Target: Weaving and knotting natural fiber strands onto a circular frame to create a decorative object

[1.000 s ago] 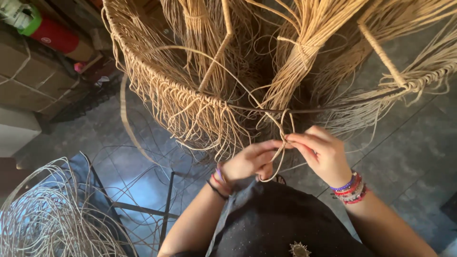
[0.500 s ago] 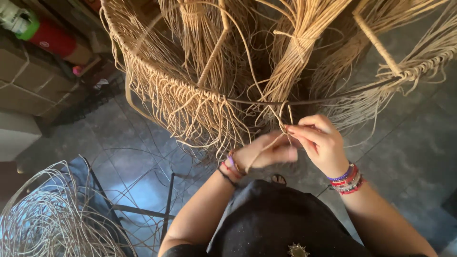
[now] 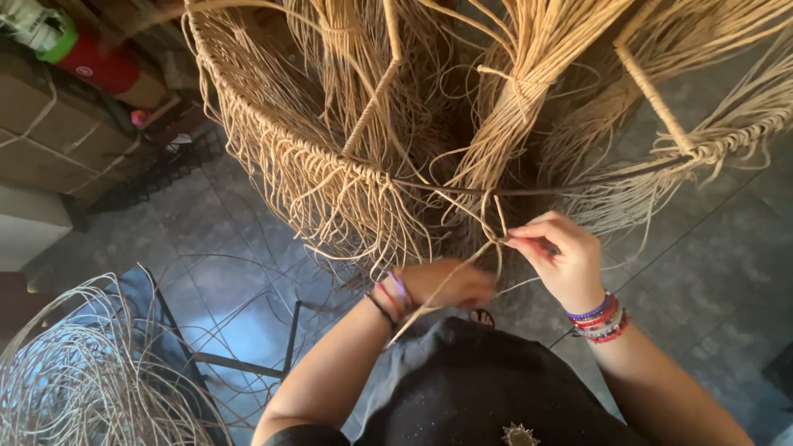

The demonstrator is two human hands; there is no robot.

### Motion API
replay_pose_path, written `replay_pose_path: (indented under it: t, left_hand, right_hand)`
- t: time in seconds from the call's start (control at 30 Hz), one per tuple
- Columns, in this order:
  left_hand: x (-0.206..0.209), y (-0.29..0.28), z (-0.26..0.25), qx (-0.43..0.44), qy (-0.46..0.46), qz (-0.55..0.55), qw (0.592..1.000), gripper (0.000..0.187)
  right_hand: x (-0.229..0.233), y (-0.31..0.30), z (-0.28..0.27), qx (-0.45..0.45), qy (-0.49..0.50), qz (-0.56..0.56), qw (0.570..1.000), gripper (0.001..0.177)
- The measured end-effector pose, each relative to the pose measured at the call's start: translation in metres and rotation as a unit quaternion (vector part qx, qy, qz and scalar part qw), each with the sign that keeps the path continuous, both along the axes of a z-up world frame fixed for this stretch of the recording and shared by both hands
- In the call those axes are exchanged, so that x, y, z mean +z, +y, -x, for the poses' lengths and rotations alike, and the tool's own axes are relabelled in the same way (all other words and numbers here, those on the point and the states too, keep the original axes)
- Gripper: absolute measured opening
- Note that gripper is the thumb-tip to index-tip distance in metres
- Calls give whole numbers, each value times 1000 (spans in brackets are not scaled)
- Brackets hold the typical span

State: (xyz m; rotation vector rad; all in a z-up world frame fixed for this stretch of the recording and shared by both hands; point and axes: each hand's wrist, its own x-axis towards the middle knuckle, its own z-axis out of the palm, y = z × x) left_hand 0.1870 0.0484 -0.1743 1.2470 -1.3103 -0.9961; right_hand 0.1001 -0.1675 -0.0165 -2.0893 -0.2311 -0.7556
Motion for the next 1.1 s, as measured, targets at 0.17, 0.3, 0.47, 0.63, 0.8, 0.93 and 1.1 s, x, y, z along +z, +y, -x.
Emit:
replay_pose_path:
  t: [0.17,0.3,0.47,0.63,0.8,0.93,1.1]
  left_hand:
    - [160,-15,2,136,36,-77,987,37]
    - [86,-13,-8,92,-2,-84,992,37]
    - [161,-1,2,117,124,-53,984,31]
    - [74,-3,-12,-38,-90,-130,987,34]
    - [174,-4,-6,66,-37,-146,986,46]
    - [143,0,-9,50,-70,-146,986,36]
    - [199,-2,2,117,-39,-136,983,47]
  right_hand:
    - [5,9,-3,25,32,-4,999,6]
    - [6,9,-3,28,33,-4,999,6]
    - [0,9,-2,30,45,1,999,5]
    - [2,6,-2,36,46,-9,998,6]
    - [-3,7,-2,37,43,5,998,7]
    - [-1,4,-4,48,39,8,998,7]
    - [-8,6,-5,51,50,8,997,5]
